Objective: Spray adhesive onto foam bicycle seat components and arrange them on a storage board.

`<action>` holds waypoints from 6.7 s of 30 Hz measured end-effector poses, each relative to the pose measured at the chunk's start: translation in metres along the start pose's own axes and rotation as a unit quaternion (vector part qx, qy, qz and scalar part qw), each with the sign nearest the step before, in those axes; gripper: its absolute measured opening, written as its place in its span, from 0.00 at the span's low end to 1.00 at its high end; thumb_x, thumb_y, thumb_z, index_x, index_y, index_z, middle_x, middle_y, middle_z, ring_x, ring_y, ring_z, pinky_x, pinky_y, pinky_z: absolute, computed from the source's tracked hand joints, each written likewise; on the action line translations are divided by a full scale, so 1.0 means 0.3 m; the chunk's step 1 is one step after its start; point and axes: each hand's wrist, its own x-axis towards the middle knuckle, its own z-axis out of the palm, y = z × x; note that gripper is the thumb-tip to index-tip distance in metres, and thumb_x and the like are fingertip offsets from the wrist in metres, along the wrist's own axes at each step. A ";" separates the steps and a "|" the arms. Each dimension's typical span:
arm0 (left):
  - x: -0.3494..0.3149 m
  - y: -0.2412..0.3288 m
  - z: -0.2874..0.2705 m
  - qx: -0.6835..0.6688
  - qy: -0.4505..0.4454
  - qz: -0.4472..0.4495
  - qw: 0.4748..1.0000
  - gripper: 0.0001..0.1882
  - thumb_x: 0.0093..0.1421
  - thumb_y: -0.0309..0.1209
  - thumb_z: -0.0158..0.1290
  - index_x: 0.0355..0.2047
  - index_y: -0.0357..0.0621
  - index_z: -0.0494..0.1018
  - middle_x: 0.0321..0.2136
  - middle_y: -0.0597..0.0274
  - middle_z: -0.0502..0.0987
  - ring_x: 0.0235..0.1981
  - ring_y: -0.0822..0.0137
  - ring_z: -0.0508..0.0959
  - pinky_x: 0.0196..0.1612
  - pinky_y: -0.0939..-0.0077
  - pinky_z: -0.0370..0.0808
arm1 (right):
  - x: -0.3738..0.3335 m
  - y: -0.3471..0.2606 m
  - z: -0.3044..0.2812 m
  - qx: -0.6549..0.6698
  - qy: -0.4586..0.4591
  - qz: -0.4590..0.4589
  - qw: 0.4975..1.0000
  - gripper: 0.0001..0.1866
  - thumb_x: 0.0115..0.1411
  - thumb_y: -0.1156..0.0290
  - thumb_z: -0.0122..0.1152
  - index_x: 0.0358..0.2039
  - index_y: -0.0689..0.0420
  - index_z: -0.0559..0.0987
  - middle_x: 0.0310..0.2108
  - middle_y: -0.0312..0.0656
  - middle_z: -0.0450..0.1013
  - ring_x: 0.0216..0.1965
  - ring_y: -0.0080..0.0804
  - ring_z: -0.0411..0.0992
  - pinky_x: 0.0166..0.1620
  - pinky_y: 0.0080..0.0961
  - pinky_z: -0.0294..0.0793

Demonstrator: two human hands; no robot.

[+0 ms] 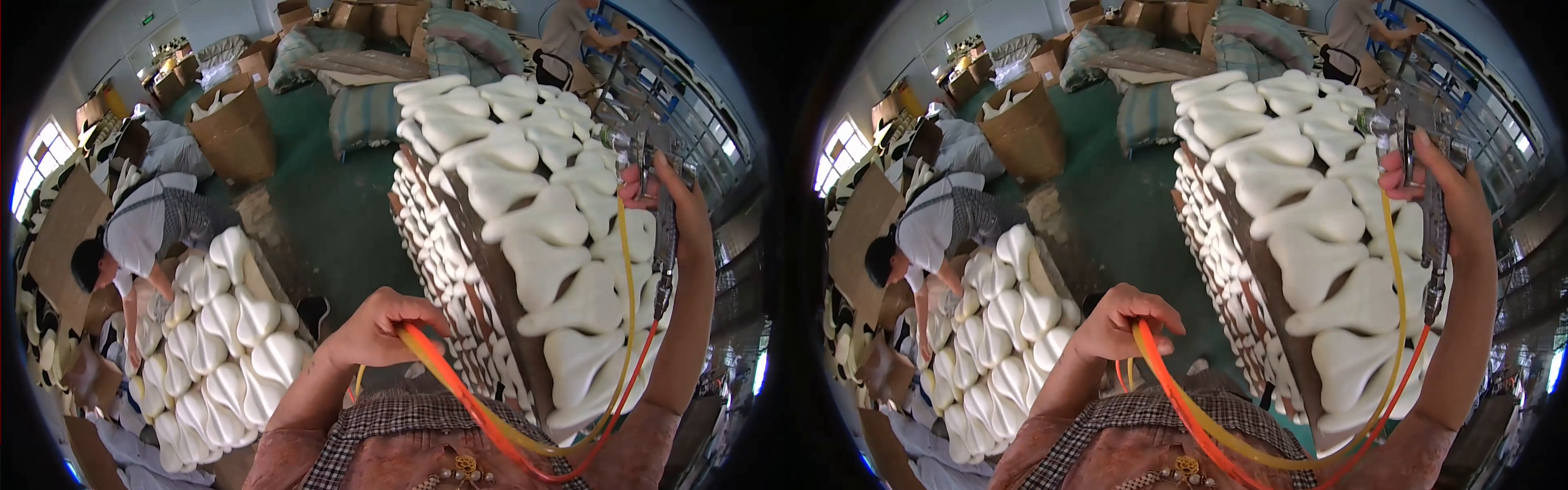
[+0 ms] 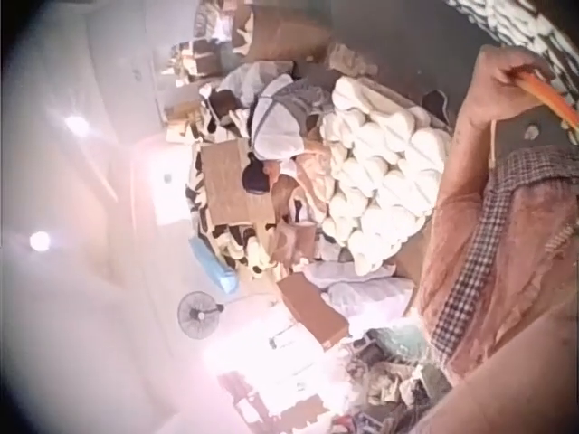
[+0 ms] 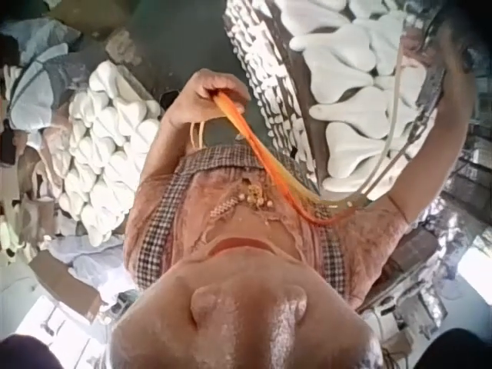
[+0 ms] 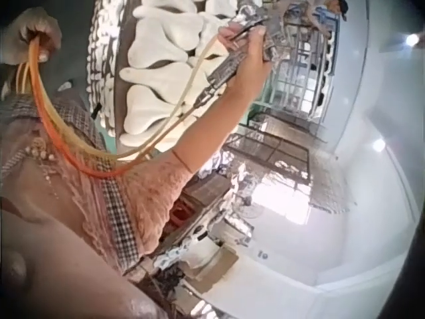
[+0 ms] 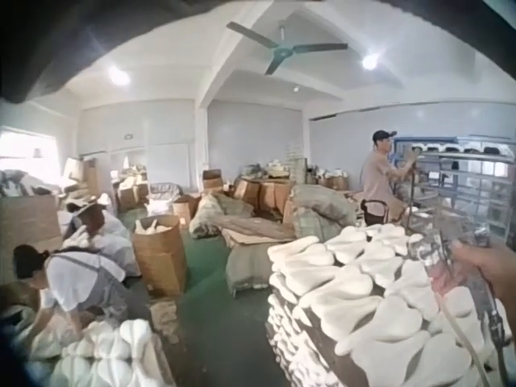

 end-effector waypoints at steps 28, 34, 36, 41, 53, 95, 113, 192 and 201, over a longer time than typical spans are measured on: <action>1.604 -1.126 -1.430 0.227 0.290 -0.266 0.891 0.37 0.36 0.39 0.64 0.51 0.54 0.67 0.47 0.48 0.63 0.45 0.51 0.71 0.50 0.65 0.69 | 0.717 -0.027 0.621 0.003 0.294 0.030 0.955 0.27 0.64 0.53 0.37 0.48 0.66 0.66 0.33 0.44 0.70 0.31 0.30 0.70 0.35 0.27 0.73; 1.559 -1.135 -1.502 0.043 0.247 -0.250 0.935 0.35 0.41 0.39 0.64 0.51 0.50 0.66 0.47 0.48 0.62 0.47 0.52 0.69 0.51 0.64 0.67 | 0.944 -0.099 0.673 0.039 0.359 0.075 0.929 0.21 0.62 0.57 0.45 0.40 0.64 0.73 0.29 0.42 0.74 0.29 0.29 0.73 0.37 0.25 0.74; 1.515 -1.074 -1.491 0.113 0.320 -0.177 0.924 0.35 0.43 0.39 0.63 0.52 0.47 0.65 0.48 0.50 0.62 0.47 0.55 0.69 0.50 0.64 0.67 | 1.037 -0.048 0.666 0.034 0.274 0.112 0.955 0.17 0.61 0.60 0.49 0.37 0.63 0.74 0.29 0.42 0.75 0.29 0.30 0.74 0.37 0.26 0.76; 1.217 -0.787 -1.140 -0.113 -0.199 -0.057 0.972 0.29 0.60 0.39 0.47 0.58 0.40 0.56 0.52 0.57 0.62 0.49 0.68 0.67 0.51 0.76 0.64 | 1.212 -0.064 0.743 0.104 0.268 0.104 0.952 0.17 0.59 0.63 0.53 0.39 0.67 0.72 0.29 0.45 0.74 0.28 0.35 0.75 0.37 0.29 0.78; 0.927 -0.808 -1.347 -0.082 -0.486 -0.233 0.838 0.25 0.51 0.31 0.58 0.49 0.40 0.66 0.28 0.66 0.74 0.26 0.75 0.70 0.31 0.81 0.69 | 1.381 -0.255 0.214 0.008 0.221 -0.010 0.975 0.16 0.62 0.65 0.48 0.40 0.68 0.69 0.38 0.53 0.71 0.40 0.40 0.73 0.54 0.37 0.71; 0.891 -0.670 -1.500 0.030 -0.212 -0.194 0.957 0.07 0.47 0.24 0.59 0.28 0.40 0.73 0.17 0.61 0.72 0.18 0.73 0.70 0.24 0.81 0.68 | 1.265 -0.102 0.852 -0.305 0.176 0.175 0.919 0.18 0.50 0.61 0.65 0.34 0.61 0.75 0.27 0.38 0.74 0.26 0.24 0.71 0.33 0.20 0.70; 0.806 -0.632 -1.510 0.050 -0.223 -0.180 0.957 0.08 0.47 0.26 0.59 0.28 0.40 0.73 0.17 0.59 0.72 0.18 0.73 0.72 0.24 0.80 0.68 | 1.201 -0.186 1.130 -0.303 -0.002 0.140 0.943 0.11 0.54 0.69 0.58 0.34 0.63 0.74 0.23 0.41 0.72 0.25 0.25 0.71 0.33 0.18 0.68; 0.746 -0.507 -1.249 0.054 -0.304 -0.174 0.935 0.09 0.48 0.26 0.59 0.31 0.39 0.74 0.17 0.57 0.74 0.18 0.72 0.72 0.25 0.79 0.69 | 0.756 -0.185 0.707 -0.323 0.236 0.159 0.902 0.13 0.55 0.63 0.59 0.28 0.61 0.74 0.21 0.37 0.70 0.21 0.25 0.68 0.29 0.20 0.68; 0.712 -0.464 -1.012 0.087 -0.298 -0.200 0.929 0.09 0.48 0.26 0.59 0.31 0.39 0.74 0.18 0.58 0.74 0.18 0.73 0.71 0.25 0.79 0.69 | 0.631 -0.154 0.499 -0.265 0.227 0.129 0.928 0.13 0.53 0.63 0.60 0.30 0.61 0.75 0.23 0.37 0.72 0.21 0.24 0.69 0.29 0.20 0.68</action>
